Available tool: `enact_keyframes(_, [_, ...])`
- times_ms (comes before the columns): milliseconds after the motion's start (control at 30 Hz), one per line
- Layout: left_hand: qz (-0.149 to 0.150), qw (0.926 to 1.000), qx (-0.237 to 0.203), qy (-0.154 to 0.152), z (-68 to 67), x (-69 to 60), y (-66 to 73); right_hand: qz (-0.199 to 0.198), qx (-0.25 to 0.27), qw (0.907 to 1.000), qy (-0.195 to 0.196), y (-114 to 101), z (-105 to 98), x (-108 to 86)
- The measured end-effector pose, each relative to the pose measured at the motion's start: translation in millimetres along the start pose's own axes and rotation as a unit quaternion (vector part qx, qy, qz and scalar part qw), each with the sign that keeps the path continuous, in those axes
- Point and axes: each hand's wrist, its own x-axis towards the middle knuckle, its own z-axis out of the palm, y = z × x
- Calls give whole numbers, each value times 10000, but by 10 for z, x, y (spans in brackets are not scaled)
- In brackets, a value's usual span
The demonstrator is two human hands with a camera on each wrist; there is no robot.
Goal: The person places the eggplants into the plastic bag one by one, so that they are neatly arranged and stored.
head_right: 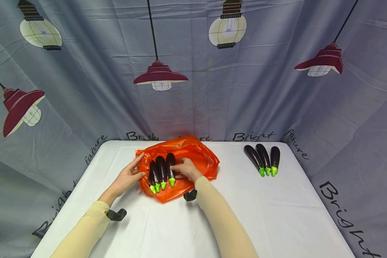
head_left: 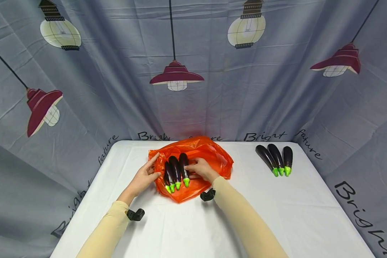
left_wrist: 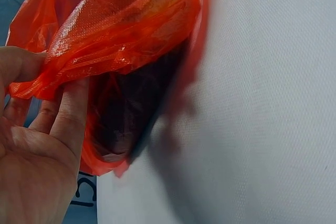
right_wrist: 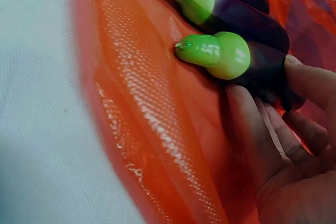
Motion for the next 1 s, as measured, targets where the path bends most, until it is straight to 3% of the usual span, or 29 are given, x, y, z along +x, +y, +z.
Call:
enact_keyframes(467, [-69, 10000, 11, 20, 4, -24, 52, -98, 16, 9995, 289, 38, 47, 4])
enact_keyframes(1000, [-242, 9995, 178, 39, 24, -41, 64, -367, -399, 9984, 158, -35, -91, -146])
